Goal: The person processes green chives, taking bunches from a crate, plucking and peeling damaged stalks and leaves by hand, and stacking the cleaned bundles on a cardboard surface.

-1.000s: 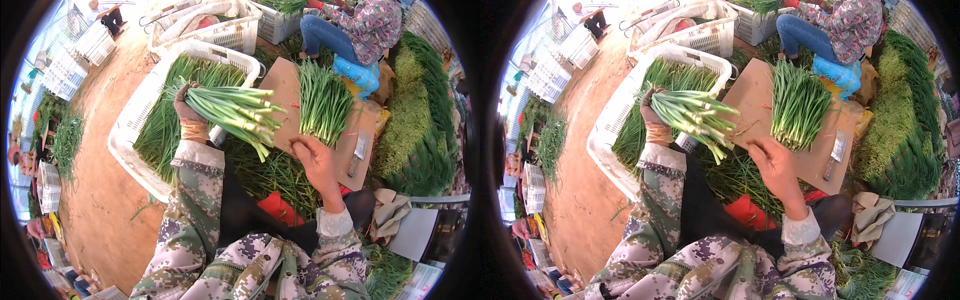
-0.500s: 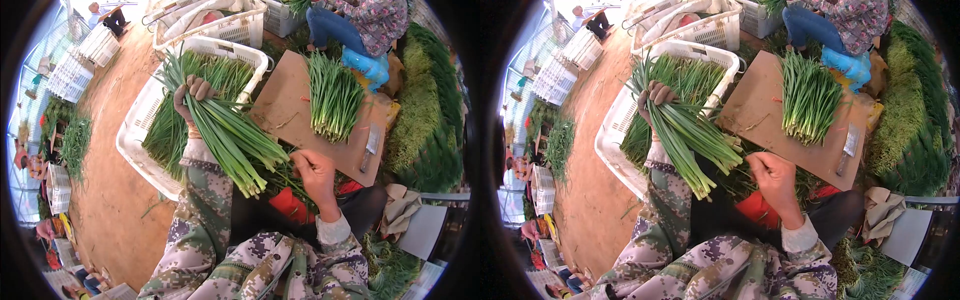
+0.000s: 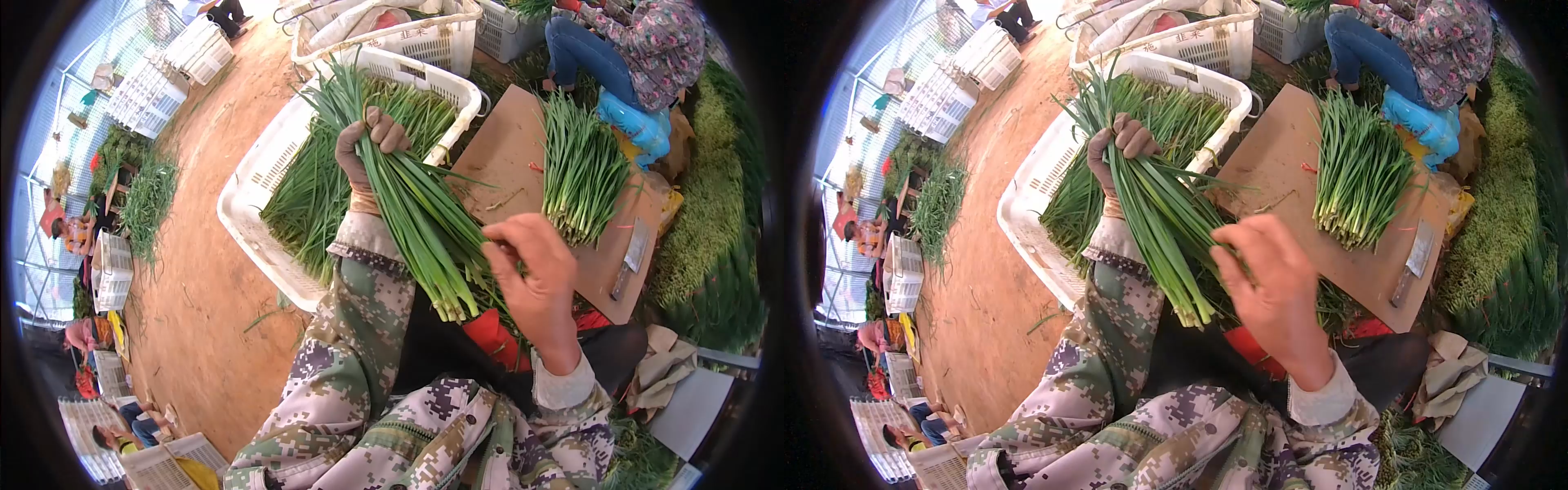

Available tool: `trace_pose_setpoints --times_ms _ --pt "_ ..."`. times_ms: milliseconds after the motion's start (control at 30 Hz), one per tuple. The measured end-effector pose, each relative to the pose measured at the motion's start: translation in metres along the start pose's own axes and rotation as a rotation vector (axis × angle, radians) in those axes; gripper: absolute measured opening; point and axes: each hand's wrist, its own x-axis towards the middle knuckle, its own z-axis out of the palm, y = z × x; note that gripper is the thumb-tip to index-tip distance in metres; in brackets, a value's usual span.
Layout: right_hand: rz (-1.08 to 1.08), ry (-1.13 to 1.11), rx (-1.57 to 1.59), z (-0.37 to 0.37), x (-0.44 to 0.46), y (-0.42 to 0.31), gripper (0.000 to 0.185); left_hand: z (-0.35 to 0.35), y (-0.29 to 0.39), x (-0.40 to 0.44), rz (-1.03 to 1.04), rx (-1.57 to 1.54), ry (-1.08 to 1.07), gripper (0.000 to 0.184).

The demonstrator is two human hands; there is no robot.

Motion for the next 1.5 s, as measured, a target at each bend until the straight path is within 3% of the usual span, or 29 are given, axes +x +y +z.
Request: trace_pose_setpoints --times_ms 133,267,433,533,700,767,833,933,1033,1100,1133,1167,1233,1300,1500 --pt "-0.152 -0.099 -0.171 0.028 0.021 0.005 0.019 0.003 -0.001 0.0 -0.025 0.102 -0.025 0.018" --pt "-0.128 -0.149 -0.386 0.048 0.029 0.022 0.016 0.002 0.001 0.0 -0.026 0.094 0.003 0.018" --pt "-0.049 -0.118 -0.23 0.044 0.025 0.03 0.016 0.005 -0.003 0.001 -0.056 0.07 0.003 0.019" --pt "0.266 -0.229 0.178 0.035 0.025 0.023 0.013 0.007 -0.003 -0.001 -0.069 0.071 0.001 0.021" --pt "0.369 -0.295 0.421 0.011 0.007 0.028 0.011 0.006 -0.003 -0.005 -0.052 0.027 0.032 0.022" --pt "0.626 -0.207 0.962 -0.012 -0.005 0.016 0.006 0.004 -0.002 -0.004 -0.041 -0.02 0.026 0.019" --pt "0.639 -0.168 1.108 -0.036 -0.032 0.03 0.002 0.004 -0.001 -0.002 -0.029 -0.035 0.012 0.017" --pt "0.623 -0.03 1.235 -0.051 -0.082 0.062 0.003 -0.004 0.001 -0.001 -0.038 0.037 -0.051 0.018" --pt "0.993 -0.033 0.984 -0.068 -0.126 0.075 0.006 -0.002 0.003 -0.002 -0.05 0.078 -0.063 0.021" --pt "0.881 -0.431 0.262 -0.06 -0.145 0.097 0.012 0.003 0.0 -0.001 -0.076 0.093 -0.085 0.023" --pt "0.571 -0.676 -0.191 -0.061 -0.133 0.087 0.016 0.007 -0.003 0.0 -0.071 0.14 -0.015 0.026" --pt "0.583 -0.671 -0.189 -0.06 -0.126 0.079 0.016 0.011 -0.006 -0.002 -0.068 0.187 0.067 0.028" --pt "0.458 -0.32 -0.143 -0.052 -0.104 0.072 0.016 0.011 -0.01 -0.004 -0.09 0.175 0.039 0.034" --pt "0.594 -0.105 0.261 -0.044 -0.076 0.065 0.014 0.016 -0.013 -0.005 -0.135 0.185 0.129 0.039" --pt "0.139 0.04 0.226 0.007 0.044 0.02 0.014 0.024 -0.032 -0.002 -0.18 0.115 0.239 0.048"
